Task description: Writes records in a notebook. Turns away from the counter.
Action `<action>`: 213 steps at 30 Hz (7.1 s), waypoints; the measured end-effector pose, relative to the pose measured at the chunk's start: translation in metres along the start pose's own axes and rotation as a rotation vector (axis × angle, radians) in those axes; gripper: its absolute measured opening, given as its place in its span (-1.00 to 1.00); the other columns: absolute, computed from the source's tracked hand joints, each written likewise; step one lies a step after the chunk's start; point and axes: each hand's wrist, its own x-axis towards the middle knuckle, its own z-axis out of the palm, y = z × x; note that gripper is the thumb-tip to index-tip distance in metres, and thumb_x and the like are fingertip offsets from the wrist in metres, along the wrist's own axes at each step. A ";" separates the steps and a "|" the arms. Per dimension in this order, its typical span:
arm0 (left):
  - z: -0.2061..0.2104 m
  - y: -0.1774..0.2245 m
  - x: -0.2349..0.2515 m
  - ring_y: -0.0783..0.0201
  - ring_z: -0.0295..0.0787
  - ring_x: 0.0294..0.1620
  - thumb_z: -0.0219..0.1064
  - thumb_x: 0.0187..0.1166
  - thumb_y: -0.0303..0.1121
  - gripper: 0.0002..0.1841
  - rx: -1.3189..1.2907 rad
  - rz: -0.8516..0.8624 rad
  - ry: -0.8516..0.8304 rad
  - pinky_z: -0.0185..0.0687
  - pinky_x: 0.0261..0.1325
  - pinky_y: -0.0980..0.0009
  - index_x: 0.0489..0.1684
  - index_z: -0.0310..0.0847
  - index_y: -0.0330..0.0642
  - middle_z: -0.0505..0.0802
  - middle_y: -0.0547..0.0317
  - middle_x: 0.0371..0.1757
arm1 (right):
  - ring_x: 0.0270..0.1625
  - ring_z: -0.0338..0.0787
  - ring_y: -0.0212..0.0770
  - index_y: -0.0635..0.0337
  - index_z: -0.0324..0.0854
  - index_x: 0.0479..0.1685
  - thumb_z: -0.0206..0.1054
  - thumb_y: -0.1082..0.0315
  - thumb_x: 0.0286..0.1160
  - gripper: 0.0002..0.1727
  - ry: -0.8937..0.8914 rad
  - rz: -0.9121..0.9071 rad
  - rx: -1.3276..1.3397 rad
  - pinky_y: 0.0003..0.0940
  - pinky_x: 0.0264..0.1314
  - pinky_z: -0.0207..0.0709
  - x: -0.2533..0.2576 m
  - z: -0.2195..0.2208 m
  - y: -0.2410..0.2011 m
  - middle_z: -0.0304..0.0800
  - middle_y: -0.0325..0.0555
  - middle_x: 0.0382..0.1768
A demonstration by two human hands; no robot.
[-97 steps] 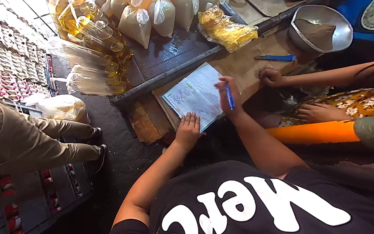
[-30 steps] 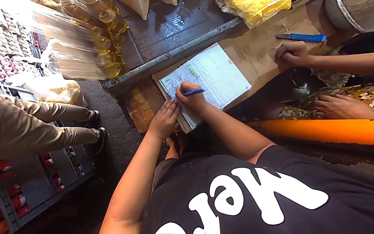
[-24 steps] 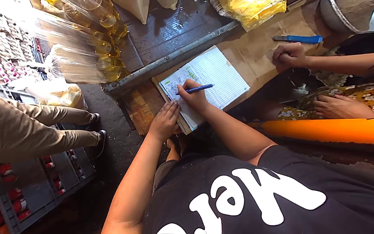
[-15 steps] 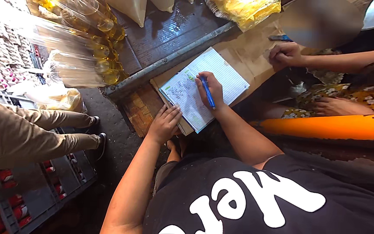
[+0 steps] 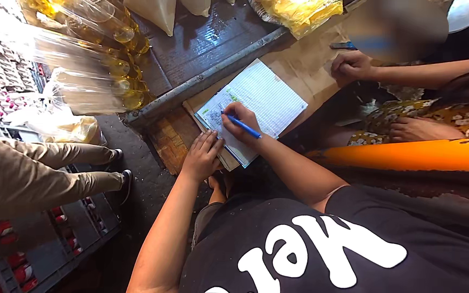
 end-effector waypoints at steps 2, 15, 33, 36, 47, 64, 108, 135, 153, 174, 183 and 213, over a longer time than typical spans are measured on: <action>0.001 -0.001 0.000 -0.13 0.50 0.67 0.50 0.31 -0.36 -0.45 -0.002 -0.006 0.005 0.29 0.75 0.00 0.37 0.70 -0.27 0.69 -0.19 0.54 | -0.45 0.69 -0.29 0.33 0.62 -0.28 0.34 0.41 0.45 -0.88 -0.057 0.040 0.021 -0.41 -0.39 0.61 0.001 0.001 -0.002 0.69 -0.04 -0.44; -0.001 0.000 0.000 -0.14 0.54 0.63 0.50 0.28 -0.37 -0.49 -0.003 -0.007 0.018 0.33 0.73 0.01 0.31 0.75 -0.26 0.73 -0.17 0.48 | -0.62 0.47 -0.37 0.16 0.43 -0.65 0.31 0.36 0.50 -0.68 -0.130 0.078 0.005 -0.42 -0.54 0.31 0.003 0.008 -0.006 0.43 -0.23 -0.70; -0.001 0.000 0.001 -0.14 0.55 0.62 0.51 0.26 -0.36 -0.49 -0.002 -0.014 0.017 0.35 0.72 0.00 0.30 0.76 -0.24 0.73 -0.18 0.46 | -0.62 0.47 -0.30 0.14 0.40 -0.69 0.30 0.36 0.46 -0.67 -0.139 0.036 -0.048 -0.32 -0.55 0.30 0.001 0.011 -0.003 0.41 -0.22 -0.73; 0.000 0.000 0.001 -0.13 0.54 0.62 0.51 0.27 -0.36 -0.49 0.002 -0.012 0.016 0.34 0.72 0.01 0.30 0.76 -0.24 0.73 -0.16 0.47 | -0.64 0.46 -0.35 0.13 0.40 -0.69 0.31 0.36 0.47 -0.67 -0.129 0.057 -0.025 -0.38 -0.57 0.29 0.001 0.010 -0.005 0.42 -0.24 -0.73; 0.000 0.000 0.001 -0.14 0.55 0.62 0.52 0.25 -0.34 -0.48 -0.006 -0.011 0.026 0.35 0.71 0.02 0.29 0.76 -0.25 0.74 -0.17 0.45 | -0.60 0.45 -0.35 0.14 0.40 -0.68 0.27 0.36 0.51 -0.67 -0.115 0.066 -0.027 -0.41 -0.53 0.30 0.000 0.010 -0.002 0.40 -0.23 -0.70; -0.004 0.001 0.003 -0.15 0.40 0.73 0.58 0.17 -0.27 -0.32 0.038 -0.063 -0.046 0.14 0.77 -0.17 0.43 0.65 -0.25 0.62 -0.19 0.61 | -0.29 0.75 -0.28 0.35 0.64 -0.18 0.41 0.33 0.57 -0.80 -0.039 0.020 0.067 -0.44 -0.20 0.67 0.000 0.010 0.001 0.75 0.01 -0.29; -0.001 -0.002 0.002 -0.09 0.48 0.68 0.53 0.19 -0.24 -0.30 0.085 -0.037 -0.016 0.20 0.75 -0.10 0.43 0.62 -0.35 0.67 -0.13 0.56 | -0.56 0.53 -0.27 0.20 0.47 -0.65 0.29 0.36 0.55 -0.66 -0.091 0.001 -0.020 -0.35 -0.49 0.36 -0.007 0.006 -0.002 0.47 -0.14 -0.67; -0.003 -0.001 0.003 -0.09 0.47 0.69 0.53 0.18 -0.22 -0.29 0.065 -0.050 -0.021 0.19 0.75 -0.11 0.44 0.62 -0.34 0.67 -0.12 0.57 | -0.57 0.50 -0.26 0.20 0.43 -0.68 0.27 0.42 0.51 -0.67 -0.011 -0.030 -0.021 -0.37 -0.52 0.33 -0.010 0.010 0.001 0.44 -0.13 -0.68; -0.003 -0.002 0.003 -0.09 0.48 0.68 0.53 0.18 -0.23 -0.30 0.066 -0.044 -0.022 0.20 0.75 -0.11 0.43 0.63 -0.33 0.67 -0.11 0.57 | -0.54 0.54 -0.24 0.22 0.44 -0.69 0.25 0.47 0.49 -0.68 -0.011 -0.067 -0.034 -0.37 -0.49 0.37 -0.011 0.010 0.002 0.47 -0.10 -0.66; -0.003 0.002 0.004 -0.14 0.47 0.68 0.57 0.17 -0.24 -0.28 0.052 -0.064 -0.010 0.23 0.73 -0.14 0.48 0.62 -0.25 0.62 -0.22 0.59 | 0.12 0.83 -0.07 0.36 0.58 0.33 0.14 0.22 0.83 -0.62 0.148 0.138 -0.227 -0.15 0.29 0.64 -0.002 -0.071 0.017 0.85 0.11 0.05; -0.004 0.002 0.005 -0.12 0.44 0.70 0.59 0.16 -0.25 -0.26 0.054 -0.068 -0.035 0.21 0.75 -0.12 0.51 0.61 -0.21 0.63 -0.18 0.59 | 0.64 0.54 0.20 0.22 0.57 0.50 0.05 0.17 0.82 -0.53 0.123 0.252 -0.578 0.19 0.75 0.21 -0.018 -0.108 0.062 0.68 0.17 0.47; -0.004 0.003 0.005 -0.25 0.31 0.76 0.62 0.17 -0.23 -0.27 0.057 -0.094 -0.072 0.17 0.75 -0.18 0.52 0.64 -0.05 0.53 -0.28 0.66 | 0.77 0.34 0.25 0.12 0.63 0.43 0.00 0.16 0.84 -0.56 -0.322 -0.109 -0.616 0.17 0.83 0.07 -0.032 -0.034 0.015 0.48 0.20 0.66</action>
